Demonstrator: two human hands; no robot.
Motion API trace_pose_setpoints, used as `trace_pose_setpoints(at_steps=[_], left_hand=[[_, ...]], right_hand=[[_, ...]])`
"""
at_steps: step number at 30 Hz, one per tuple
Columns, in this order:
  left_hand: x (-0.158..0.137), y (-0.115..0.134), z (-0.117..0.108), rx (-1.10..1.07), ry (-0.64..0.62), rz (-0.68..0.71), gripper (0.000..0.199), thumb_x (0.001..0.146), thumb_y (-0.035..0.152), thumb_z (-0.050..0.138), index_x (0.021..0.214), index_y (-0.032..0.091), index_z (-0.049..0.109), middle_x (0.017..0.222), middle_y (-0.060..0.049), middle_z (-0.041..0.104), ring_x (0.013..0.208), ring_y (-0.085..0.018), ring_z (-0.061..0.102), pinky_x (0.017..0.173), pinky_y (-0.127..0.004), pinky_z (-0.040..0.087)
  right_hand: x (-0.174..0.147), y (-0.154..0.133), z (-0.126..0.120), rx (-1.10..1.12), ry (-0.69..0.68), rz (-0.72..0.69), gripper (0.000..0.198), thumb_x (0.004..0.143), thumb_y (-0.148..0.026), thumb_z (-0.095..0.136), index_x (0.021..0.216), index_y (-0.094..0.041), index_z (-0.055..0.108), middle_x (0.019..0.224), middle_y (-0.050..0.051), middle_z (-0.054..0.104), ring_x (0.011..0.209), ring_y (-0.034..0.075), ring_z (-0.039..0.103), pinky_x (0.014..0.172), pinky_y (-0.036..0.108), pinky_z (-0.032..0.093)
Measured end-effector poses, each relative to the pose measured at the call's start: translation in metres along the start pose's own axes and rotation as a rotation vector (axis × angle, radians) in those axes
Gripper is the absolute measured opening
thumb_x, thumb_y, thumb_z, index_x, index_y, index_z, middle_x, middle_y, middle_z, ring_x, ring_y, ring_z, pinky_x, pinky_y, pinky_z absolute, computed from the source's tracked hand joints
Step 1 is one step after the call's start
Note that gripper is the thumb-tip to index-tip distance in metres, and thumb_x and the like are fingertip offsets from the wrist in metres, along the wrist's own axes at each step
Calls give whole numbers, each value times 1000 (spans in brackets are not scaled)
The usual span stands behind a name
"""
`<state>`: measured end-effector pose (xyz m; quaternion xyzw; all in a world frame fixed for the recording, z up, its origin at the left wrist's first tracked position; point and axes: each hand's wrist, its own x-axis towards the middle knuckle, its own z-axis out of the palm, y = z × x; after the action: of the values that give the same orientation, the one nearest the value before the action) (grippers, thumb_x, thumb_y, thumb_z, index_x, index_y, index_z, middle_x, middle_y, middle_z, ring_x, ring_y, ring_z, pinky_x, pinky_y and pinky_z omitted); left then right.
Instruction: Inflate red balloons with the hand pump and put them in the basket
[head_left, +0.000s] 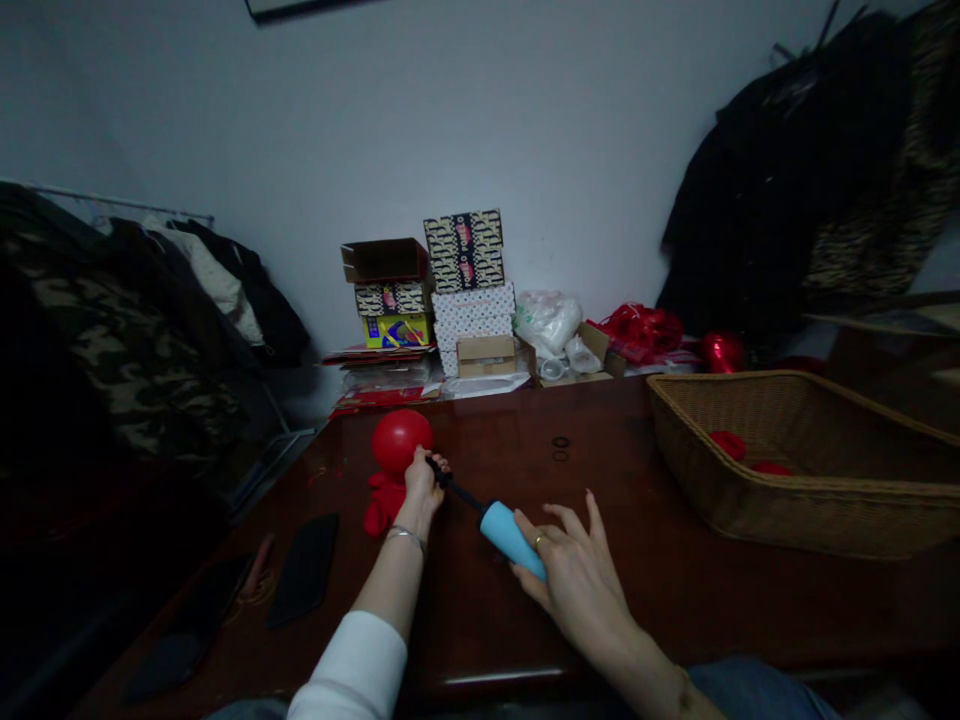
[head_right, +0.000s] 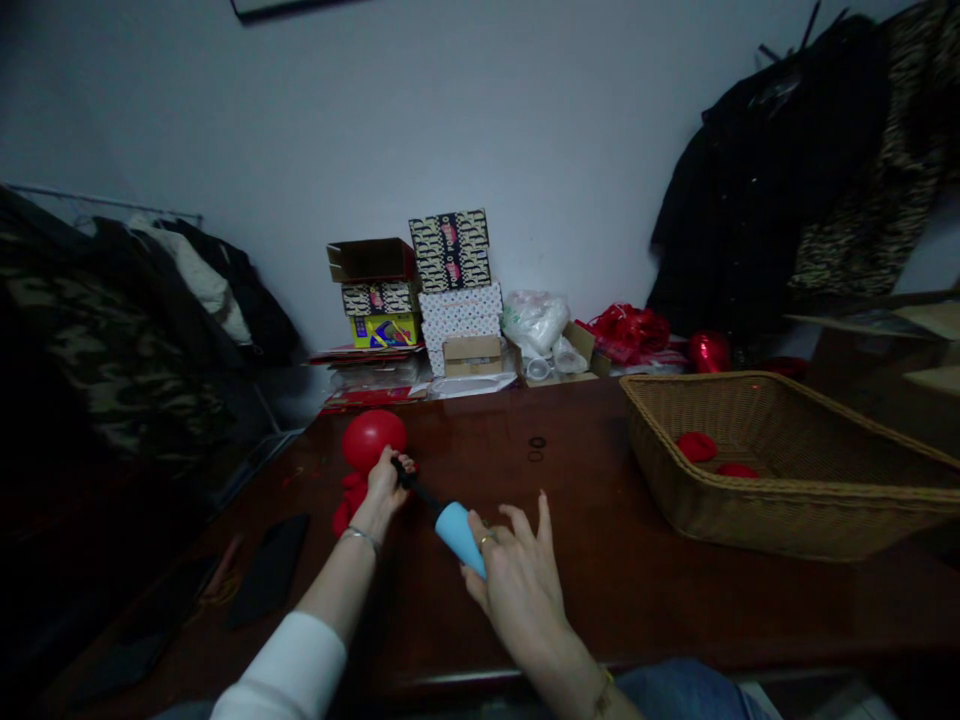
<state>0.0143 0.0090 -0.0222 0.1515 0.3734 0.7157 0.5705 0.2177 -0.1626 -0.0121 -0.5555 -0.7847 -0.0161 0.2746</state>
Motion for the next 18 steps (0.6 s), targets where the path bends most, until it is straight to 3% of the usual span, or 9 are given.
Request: trace_pose_setpoints(at_steps=[11, 18], left_hand=[[-40, -46, 3, 67, -41, -76, 24, 89, 29, 43, 68, 18, 41, 49, 4, 42, 38, -8, 41, 39, -18, 33], [-34, -39, 1, 68, -17, -37, 25, 90, 29, 42, 67, 18, 39, 48, 5, 39, 36, -7, 38, 37, -18, 30]], right_hand=[[4, -3, 24, -69, 8, 17, 50, 80, -40, 58, 125, -19, 53, 91, 6, 69, 110, 26, 49, 108, 53, -1], [4, -5, 25, -36, 20, -7, 51, 79, -39, 59, 126, -19, 51, 92, 5, 69, 110, 25, 49, 108, 52, -2]])
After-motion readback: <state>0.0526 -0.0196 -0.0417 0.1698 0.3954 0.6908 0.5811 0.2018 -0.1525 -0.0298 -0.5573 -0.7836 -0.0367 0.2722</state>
